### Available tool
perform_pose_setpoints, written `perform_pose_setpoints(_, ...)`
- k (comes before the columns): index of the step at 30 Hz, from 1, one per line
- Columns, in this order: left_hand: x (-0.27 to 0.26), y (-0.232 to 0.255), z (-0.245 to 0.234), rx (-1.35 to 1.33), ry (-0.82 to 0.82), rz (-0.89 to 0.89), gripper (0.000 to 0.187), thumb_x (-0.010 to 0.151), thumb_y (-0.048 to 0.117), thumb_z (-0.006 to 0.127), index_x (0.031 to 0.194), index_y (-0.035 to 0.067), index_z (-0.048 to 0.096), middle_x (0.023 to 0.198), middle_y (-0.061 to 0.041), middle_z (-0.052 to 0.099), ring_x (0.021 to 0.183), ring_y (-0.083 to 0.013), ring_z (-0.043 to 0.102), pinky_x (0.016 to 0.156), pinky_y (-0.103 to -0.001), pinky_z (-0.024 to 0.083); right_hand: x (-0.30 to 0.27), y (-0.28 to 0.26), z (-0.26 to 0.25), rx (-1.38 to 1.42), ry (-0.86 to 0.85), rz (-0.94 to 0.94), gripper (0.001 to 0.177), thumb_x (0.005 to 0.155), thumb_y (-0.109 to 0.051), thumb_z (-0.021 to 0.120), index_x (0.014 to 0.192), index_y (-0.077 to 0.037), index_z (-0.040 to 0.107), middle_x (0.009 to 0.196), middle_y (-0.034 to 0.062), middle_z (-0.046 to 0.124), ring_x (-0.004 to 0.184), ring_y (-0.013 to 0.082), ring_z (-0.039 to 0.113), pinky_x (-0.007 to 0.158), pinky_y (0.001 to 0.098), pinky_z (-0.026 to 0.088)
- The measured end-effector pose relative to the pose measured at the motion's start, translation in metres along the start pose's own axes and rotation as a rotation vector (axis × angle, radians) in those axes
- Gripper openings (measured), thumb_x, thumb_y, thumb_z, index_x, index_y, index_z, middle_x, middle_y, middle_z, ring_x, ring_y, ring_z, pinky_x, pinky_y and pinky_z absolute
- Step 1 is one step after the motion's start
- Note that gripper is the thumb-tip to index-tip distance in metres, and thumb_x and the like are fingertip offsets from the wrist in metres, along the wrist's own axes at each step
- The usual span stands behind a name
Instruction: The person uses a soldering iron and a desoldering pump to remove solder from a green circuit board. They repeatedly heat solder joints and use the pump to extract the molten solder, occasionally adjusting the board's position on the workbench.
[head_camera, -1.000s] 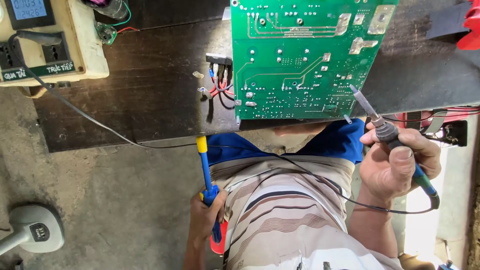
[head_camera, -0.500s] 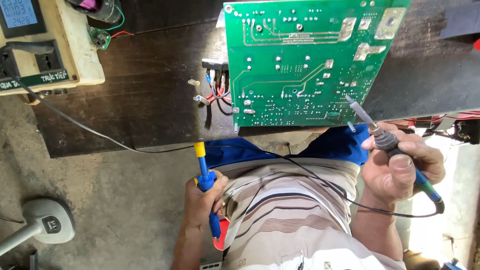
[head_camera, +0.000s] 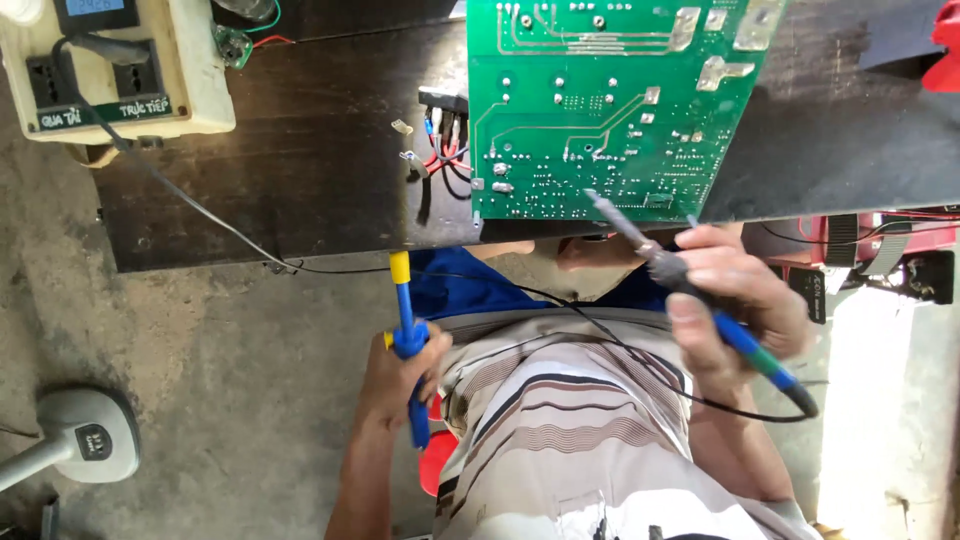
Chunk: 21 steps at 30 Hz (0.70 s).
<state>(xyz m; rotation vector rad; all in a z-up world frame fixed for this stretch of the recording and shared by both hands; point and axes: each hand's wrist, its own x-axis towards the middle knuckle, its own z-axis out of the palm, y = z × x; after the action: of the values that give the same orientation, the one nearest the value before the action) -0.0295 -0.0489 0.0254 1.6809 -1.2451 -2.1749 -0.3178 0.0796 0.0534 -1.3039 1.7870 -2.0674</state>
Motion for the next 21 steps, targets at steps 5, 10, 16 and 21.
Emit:
perform_pose_setpoints(5,-0.017,-0.04,-0.019,0.142,0.134,-0.046,0.019,0.08,0.018,0.08,0.074,0.002,0.073,0.043,-0.008,0.052,0.034,-0.0169,0.046,0.039,-0.031,0.045,0.014,-0.008,0.026,-0.111,-0.143,-0.084,0.015,0.093,-0.001,0.072,0.104,-0.001,0.062,0.094,0.0184,0.067,0.088,0.0289,0.069,0.112,0.0651,0.058)
perform_pose_setpoints(10,-0.011,-0.004,0.015,-0.037,0.16,0.305,0.009,0.079,0.015,0.073,0.077,0.007,0.069,0.046,-0.002,0.045,0.038,-0.0092,0.042,0.037,-0.025,0.036,0.019,-0.005,0.043,-0.22,-0.174,-0.196,0.015,0.09,0.008,0.074,0.1,0.004,0.063,0.089,0.0203,0.064,0.081,0.0314,0.066,0.109,0.0696,0.057)
perform_pose_setpoints(16,0.013,0.06,0.066,-0.141,0.271,0.649,0.015,0.091,0.016,0.067,0.1,0.004,0.07,0.059,-0.004,0.062,0.042,-0.0119,0.057,0.044,-0.025,0.05,0.017,-0.002,0.04,-0.196,-0.196,-0.203,0.017,0.092,0.0,0.077,0.106,0.002,0.068,0.098,0.0227,0.064,0.087,0.0294,0.065,0.115,0.0708,0.055)
perform_pose_setpoints(21,0.024,0.089,0.086,-0.08,0.242,0.606,0.031,0.094,0.013,0.069,0.122,0.001,0.068,0.075,-0.009,0.072,0.05,-0.0132,0.067,0.044,-0.024,0.055,0.016,-0.005,0.04,-0.185,-0.233,-0.183,0.02,0.093,-0.001,0.077,0.111,0.002,0.068,0.102,0.0231,0.064,0.09,0.0307,0.066,0.119,0.0713,0.051)
